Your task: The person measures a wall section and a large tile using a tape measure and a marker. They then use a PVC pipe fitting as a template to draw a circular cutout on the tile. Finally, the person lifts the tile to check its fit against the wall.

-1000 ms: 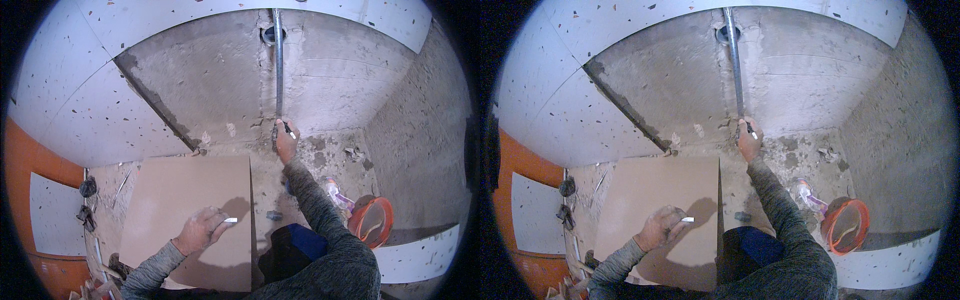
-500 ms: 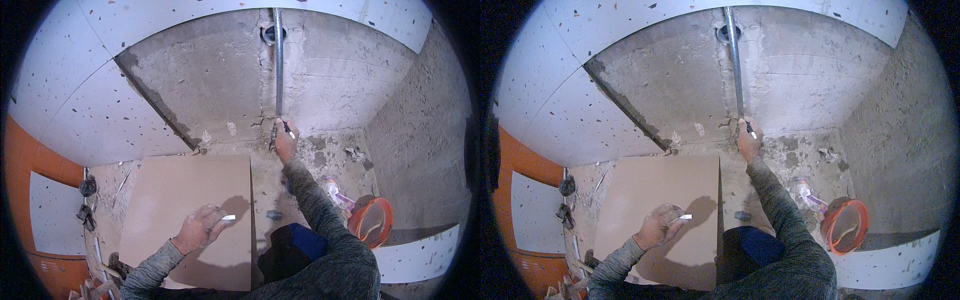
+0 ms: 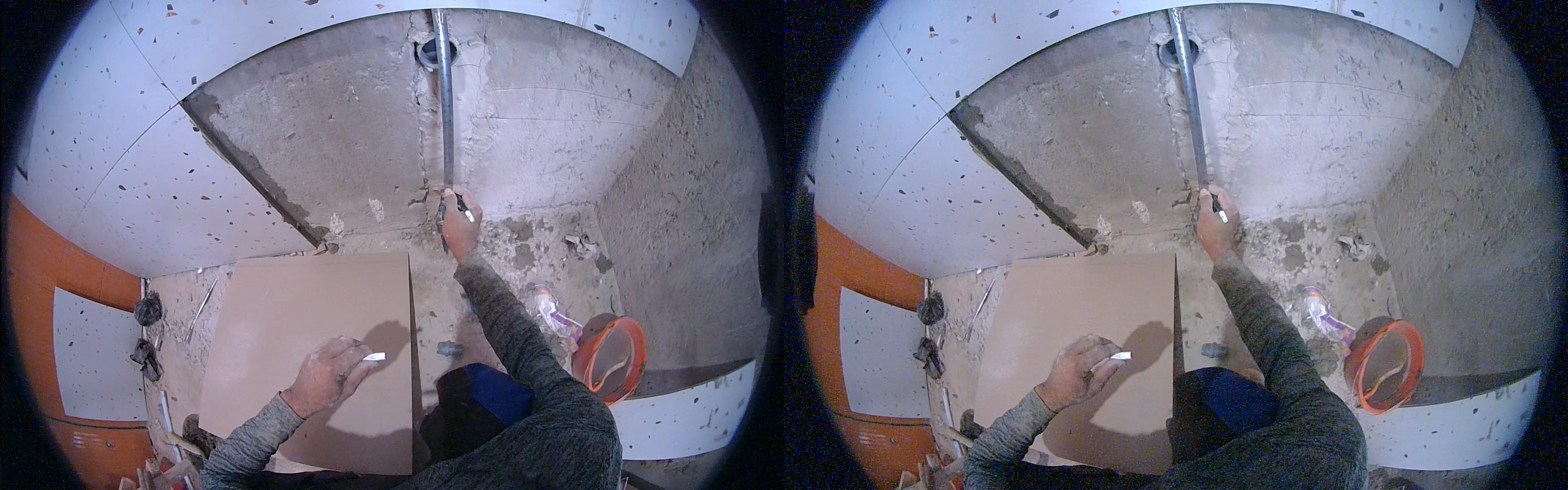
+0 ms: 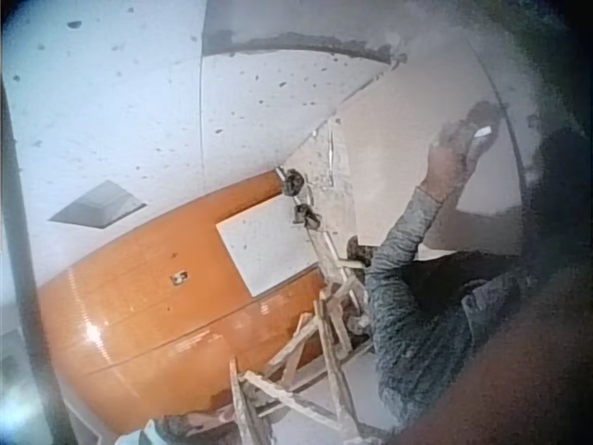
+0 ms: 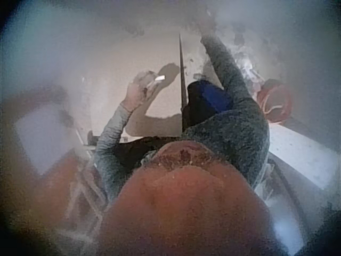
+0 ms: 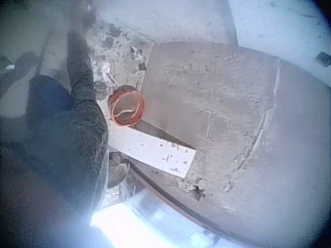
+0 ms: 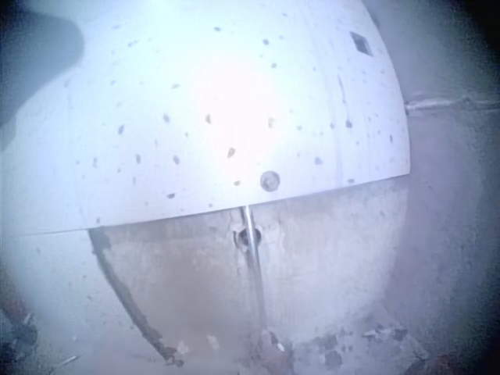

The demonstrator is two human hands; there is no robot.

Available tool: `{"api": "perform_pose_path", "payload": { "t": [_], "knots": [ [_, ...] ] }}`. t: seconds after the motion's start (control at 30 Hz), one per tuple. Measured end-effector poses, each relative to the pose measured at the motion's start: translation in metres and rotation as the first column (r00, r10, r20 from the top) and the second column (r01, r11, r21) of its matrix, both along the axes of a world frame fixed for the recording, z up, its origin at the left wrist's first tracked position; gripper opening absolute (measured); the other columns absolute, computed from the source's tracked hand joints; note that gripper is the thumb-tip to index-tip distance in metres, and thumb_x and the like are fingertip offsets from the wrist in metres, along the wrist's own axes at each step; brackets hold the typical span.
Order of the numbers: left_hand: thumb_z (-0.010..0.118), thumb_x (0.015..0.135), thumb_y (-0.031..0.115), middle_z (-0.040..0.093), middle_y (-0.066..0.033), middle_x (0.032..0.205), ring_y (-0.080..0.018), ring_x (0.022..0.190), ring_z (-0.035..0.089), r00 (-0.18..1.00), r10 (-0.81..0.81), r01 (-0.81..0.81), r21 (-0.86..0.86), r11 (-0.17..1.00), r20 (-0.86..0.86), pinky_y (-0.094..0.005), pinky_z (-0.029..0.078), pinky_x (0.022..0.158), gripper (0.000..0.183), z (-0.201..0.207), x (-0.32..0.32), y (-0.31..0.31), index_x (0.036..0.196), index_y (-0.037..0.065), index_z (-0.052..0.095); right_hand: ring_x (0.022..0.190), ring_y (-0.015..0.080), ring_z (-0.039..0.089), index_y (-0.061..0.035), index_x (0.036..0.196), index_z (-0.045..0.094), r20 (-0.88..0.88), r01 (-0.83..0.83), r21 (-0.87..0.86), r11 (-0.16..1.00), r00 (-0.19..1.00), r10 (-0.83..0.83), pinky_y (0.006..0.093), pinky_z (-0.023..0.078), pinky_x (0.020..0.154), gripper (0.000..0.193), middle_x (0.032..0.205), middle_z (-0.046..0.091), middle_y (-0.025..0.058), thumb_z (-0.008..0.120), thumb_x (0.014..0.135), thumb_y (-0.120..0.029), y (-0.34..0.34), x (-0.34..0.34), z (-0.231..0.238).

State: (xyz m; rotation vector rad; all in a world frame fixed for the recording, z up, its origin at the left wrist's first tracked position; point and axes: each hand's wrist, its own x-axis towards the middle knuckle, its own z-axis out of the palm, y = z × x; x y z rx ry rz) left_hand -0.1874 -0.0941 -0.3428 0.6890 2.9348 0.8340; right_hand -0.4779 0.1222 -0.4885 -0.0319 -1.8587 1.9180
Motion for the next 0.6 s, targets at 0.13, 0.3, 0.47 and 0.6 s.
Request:
{"api": "perform_pose_path", "payload": {
  "t": [0.13, 0.3, 0.47, 0.6],
  "knots": [
    [0.064, 0.088, 0.014, 0.065, -0.013, 0.097, -0.032, 0.089, 0.064, 1.0, 0.014, -0.014, 0.003, 1.0, 0.021, -0.0407, 0.054, 0.077, 0.019, 0.005, -0.004, 0.006, 0.105, 0.007, 0.066, 0.064, 0.0082, 0.051, -0.0017, 0.095, 0.067, -0.03, -0.003, -0.005, 1.0, 1.0, 0.003, 0.0269, 0.041, 0.058, 0.016, 0.07, 0.058, -0.0028, 0.062, 0.094, -0.017, 0.004, 0.002, 0.008],
    [0.065, 0.088, 0.018, 0.065, -0.0142, 0.105, -0.0339, 0.097, 0.063, 0.993, 0.077, -0.076, -0.011, 0.997, 0.085, -0.0446, 0.051, 0.086, 0.025, 0.001, 0.008, -0.017, 0.111, 0.008, 0.064, 0.064, 0.0132, 0.053, -0.0017, 0.102, 0.066, 0.086, -0.163, -0.203, 0.966, 0.979, 0.183, 0.0322, 0.044, 0.06, 0.021, 0.07, 0.058, -0.0001, 0.062, 0.095, -0.022, -0.004, 0.008, 0.01],
    [0.068, 0.088, 0.024, 0.066, -0.0171, 0.106, -0.0342, 0.097, 0.064, 0.963, 0.268, -0.266, 0.079, 0.961, -0.012, -0.0452, 0.05, 0.087, 0.032, -0.015, 0.003, -0.065, 0.114, 0.006, 0.064, 0.066, 0.0154, 0.058, -0.0032, 0.103, 0.064, 0.354, -0.259, -0.115, 0.959, 0.891, 0.284, 0.0324, 0.047, 0.061, 0.025, 0.074, 0.061, 0.0035, 0.058, 0.096, -0.026, -0.002, 0.063, 0.002],
    [0.063, 0.093, 0.034, 0.068, -0.0078, 0.072, -0.017, 0.067, 0.064, 0.802, 0.596, -0.597, 0.055, 0.801, 0.027, -0.0318, 0.053, 0.068, 0.034, 0.008, 0.01, -0.092, 0.09, 0.002, 0.072, 0.067, 0.0136, 0.06, -0.0043, 0.101, 0.064, 0.373, -0.383, -0.059, 0.922, 0.848, 0.376, 0.0298, 0.048, 0.06, 0.024, 0.077, 0.063, 0.0036, 0.059, 0.097, -0.027, -0.018, 0.107, 0.024]
  ]
}}
